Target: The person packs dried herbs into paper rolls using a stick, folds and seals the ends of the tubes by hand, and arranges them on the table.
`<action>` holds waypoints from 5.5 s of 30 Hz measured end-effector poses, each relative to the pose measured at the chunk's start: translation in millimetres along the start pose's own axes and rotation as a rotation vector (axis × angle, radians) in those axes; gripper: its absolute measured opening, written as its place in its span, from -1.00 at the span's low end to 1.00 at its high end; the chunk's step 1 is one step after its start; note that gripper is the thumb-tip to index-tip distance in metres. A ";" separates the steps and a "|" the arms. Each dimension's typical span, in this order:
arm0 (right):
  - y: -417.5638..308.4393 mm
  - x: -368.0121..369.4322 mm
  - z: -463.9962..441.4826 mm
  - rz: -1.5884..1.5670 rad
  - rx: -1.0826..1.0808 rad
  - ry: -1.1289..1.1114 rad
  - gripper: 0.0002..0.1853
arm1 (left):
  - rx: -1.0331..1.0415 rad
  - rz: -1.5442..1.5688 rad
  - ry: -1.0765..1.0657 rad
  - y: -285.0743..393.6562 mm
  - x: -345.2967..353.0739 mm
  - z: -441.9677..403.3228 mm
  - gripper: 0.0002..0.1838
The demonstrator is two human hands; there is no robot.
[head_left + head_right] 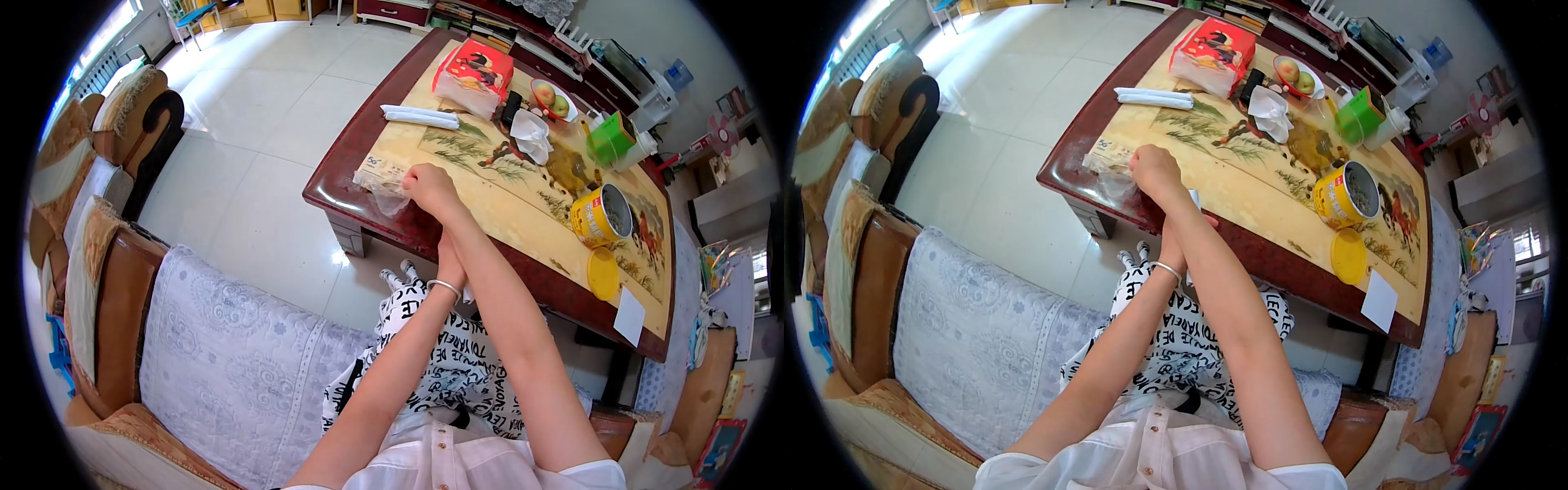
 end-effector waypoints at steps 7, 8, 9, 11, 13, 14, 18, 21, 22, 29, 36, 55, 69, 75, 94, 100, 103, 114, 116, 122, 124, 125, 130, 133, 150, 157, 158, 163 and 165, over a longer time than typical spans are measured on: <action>-10.1 -8.1 10.3 0.071 -0.075 0.039 -0.81 | -0.013 0.003 -0.056 5.9 0.8 1.9 -0.78; -10.1 -9.8 11.3 0.070 -0.075 0.038 -0.81 | -0.027 0.025 -0.054 1.0 1.9 0.4 -0.79; -10.1 -12.1 12.4 0.069 -0.093 0.045 -0.83 | -0.003 0.103 -0.026 3.1 2.2 -0.2 -0.81; -9.3 -16.4 14.6 0.068 -0.110 0.051 -0.84 | 0.020 0.181 0.002 6.2 2.2 0.1 -0.81; -7.4 -21.3 17.4 0.051 -0.098 0.045 -0.83 | 0.080 0.107 0.058 35.8 -1.6 5.8 -0.64; -5.9 -25.9 19.6 0.051 -0.097 0.046 -0.83 | 0.080 0.107 0.056 48.7 -3.1 6.5 -0.64; -6.5 -58.8 49.8 -0.096 -0.145 0.120 -0.82 | -0.198 0.344 0.002 82.9 -8.2 7.5 -0.62; -5.2 -75.3 73.5 -0.168 -0.164 0.180 -0.81 | -0.292 0.331 -0.017 83.7 -9.2 6.7 -0.62; -4.2 -75.9 75.2 -0.117 -0.187 0.196 -0.81 | -0.286 0.354 -0.017 82.7 -8.1 5.9 -0.62; -12.1 -34.0 44.5 0.219 -0.179 0.121 -0.80 | 0.007 0.392 0.024 69.5 -6.1 12.2 -0.59; -15.8 -14.9 13.4 0.280 -0.155 0.064 -0.78 | -0.092 0.449 0.115 80.6 -23.4 5.6 -0.64; 2.6 -14.7 1.3 0.130 -0.117 -0.190 -0.79 | -0.263 0.379 0.086 88.8 -26.5 8.9 -0.68; 11.4 -93.7 132.7 -0.203 -0.312 0.176 -0.85 | -0.262 0.396 0.056 95.4 -26.5 9.2 -0.66; 21.0 -80.6 207.0 -0.031 -0.229 0.405 -0.92 | -0.245 0.356 0.023 98.2 -17.3 10.7 -0.64; 22.2 -58.3 217.4 0.254 -0.324 0.523 -0.88 | -0.072 0.264 0.046 100.3 -8.4 17.8 -0.59; 22.9 -56.5 228.0 0.283 -0.337 0.452 -0.86 | -0.102 0.237 0.064 107.9 -10.2 20.2 -0.61; 24.8 -55.8 235.6 0.325 -0.332 0.380 -0.90 | -0.128 0.237 0.070 109.7 -10.1 21.4 -0.61; 22.5 -64.6 241.4 0.316 -0.375 0.382 -0.91 | -0.112 0.240 0.044 108.7 -7.7 21.9 -0.61; 22.6 -62.6 242.4 0.324 -0.370 0.362 -0.91 | -0.103 0.239 0.051 108.2 -9.4 21.7 -0.61; 18.6 -63.2 250.2 0.291 -0.358 0.282 -0.89 | -0.081 0.253 0.062 105.2 -9.2 20.8 -0.63; 16.8 -65.1 245.3 0.282 -0.361 0.334 -0.88 | -0.079 0.253 0.068 104.9 -8.5 20.4 -0.64; 16.9 -65.4 245.4 0.282 -0.362 0.334 -0.88 | -0.078 0.253 0.068 105.3 -8.0 20.4 -0.64; 17.4 -62.5 253.4 0.268 -0.305 0.236 -0.89 | -0.074 0.258 0.098 106.8 -11.3 19.6 -0.63; 15.0 -68.5 248.9 0.262 -0.322 0.296 -0.88 | -0.086 0.246 0.094 110.1 -8.7 21.2 -0.63; 22.2 -71.5 209.5 0.238 -0.340 0.385 -0.87 | -0.050 0.285 0.028 98.1 -7.1 16.9 -0.60; 22.8 -87.3 193.0 0.229 -0.320 0.382 -0.92 | -0.103 0.295 -0.043 109.1 -2.9 22.8 -0.58; 23.3 -89.9 189.8 0.229 -0.322 0.383 -0.92 | -0.101 0.295 -0.043 108.5 -3.0 23.2 -0.58; 21.5 -99.1 180.9 0.254 -0.325 0.399 -0.94 | -0.051 0.241 -0.089 112.0 -1.9 25.8 -0.58; 21.6 -97.8 185.3 0.250 -0.320 0.368 -0.94 | -0.052 0.269 -0.086 110.5 -2.2 23.1 -0.57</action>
Point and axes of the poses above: each hand's wrist, its own z-axis away from the middle knuckle, its own x-axis out of the palm, y = z × x, the point moved 3 cm from there along -z, towards the middle knuckle, and after that the axes turned 5 degrees about -y, right-handed, at the moved point
